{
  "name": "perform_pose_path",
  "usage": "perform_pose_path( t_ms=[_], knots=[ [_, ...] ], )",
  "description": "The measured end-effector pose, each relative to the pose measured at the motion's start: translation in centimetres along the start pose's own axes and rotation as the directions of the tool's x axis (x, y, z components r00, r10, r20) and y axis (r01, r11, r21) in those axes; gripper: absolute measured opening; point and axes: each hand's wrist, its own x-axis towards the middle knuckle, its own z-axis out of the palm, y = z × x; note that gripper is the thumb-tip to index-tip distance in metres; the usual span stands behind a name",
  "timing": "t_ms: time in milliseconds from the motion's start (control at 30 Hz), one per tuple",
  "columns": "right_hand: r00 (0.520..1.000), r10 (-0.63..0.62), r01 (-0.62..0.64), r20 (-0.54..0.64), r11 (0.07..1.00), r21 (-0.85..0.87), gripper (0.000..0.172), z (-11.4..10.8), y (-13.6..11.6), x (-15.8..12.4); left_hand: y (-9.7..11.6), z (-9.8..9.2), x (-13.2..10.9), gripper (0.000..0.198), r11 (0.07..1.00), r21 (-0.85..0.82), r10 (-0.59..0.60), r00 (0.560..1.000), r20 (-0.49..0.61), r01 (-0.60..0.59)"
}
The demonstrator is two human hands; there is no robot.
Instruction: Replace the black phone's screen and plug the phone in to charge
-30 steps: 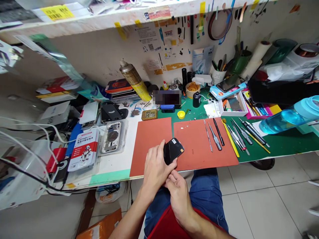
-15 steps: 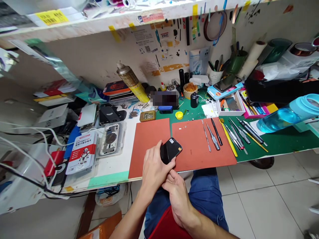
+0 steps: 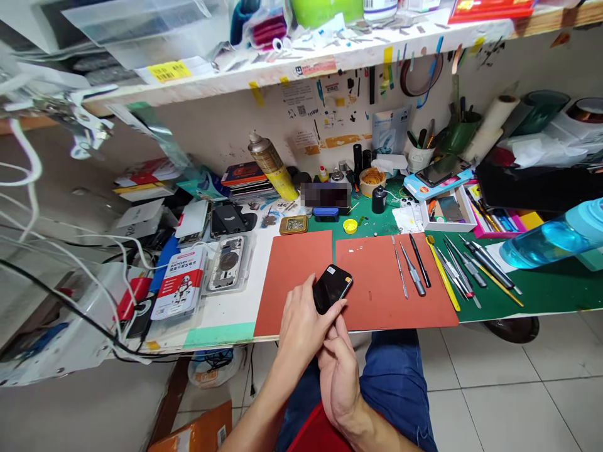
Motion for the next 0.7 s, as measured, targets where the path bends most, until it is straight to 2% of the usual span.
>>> perform_pose_path(
  t_ms=[67,133,233,300,367,433,567,633,700],
  knots=[
    [0.996,-0.045,0.044,-0.072,0.999,-0.02,0.062,0.1,0.2,0.5,0.2,-0.1,-0.6,0.077,0.987,-0.152,-0.041,0.999,0.021,0.043],
    [0.99,-0.075,0.069,-0.117,0.996,-0.052,0.063,0.2,0.3,0.9,0.1,-0.2,-1.3,0.071,0.957,-0.277,-0.079,0.996,0.031,0.085],
    [0.994,-0.075,0.068,-0.085,0.995,-0.077,0.067,0.4,-0.2,1.2,-0.6,-0.5,-2.0,0.069,0.892,-0.431,-0.141,0.99,0.018,0.135],
    [0.996,-0.071,0.065,-0.051,0.992,-0.104,0.064,0.4,-1.0,1.0,-1.6,-0.9,-1.8,0.071,0.804,-0.569,-0.198,0.98,0.018,0.173],
    [0.999,-0.054,0.053,-0.003,0.99,-0.128,0.059,0.2,-1.9,0.4,-2.7,-1.6,-1.5,0.074,0.662,-0.721,-0.25,0.967,0.047,0.206],
    [0.999,-0.001,0.007,0.044,0.989,-0.148,0.053,0.1,-2.5,-0.5,-3.5,-2.4,-1.4,0.078,0.467,-0.852,-0.257,0.958,0.125,0.237],
    [0.981,0.162,-0.132,0.102,0.959,-0.252,0.045,-0.1,-2.1,-2.3,-4.2,-3.9,-3.2,0.087,0.06,-0.952,-0.136,0.947,0.29,0.3],
    [0.959,0.248,-0.192,0.133,0.922,-0.337,0.041,0.1,-1.0,-2.8,-5.0,-4.5,-4.7,0.089,-0.093,-0.957,-0.117,0.951,0.286,0.276],
    [0.932,0.326,-0.228,0.161,0.869,-0.44,0.04,0.6,0.5,-2.9,-6.5,-5.2,-6.3,0.085,-0.208,-0.955,-0.154,0.957,0.244,0.21]
  ],
)
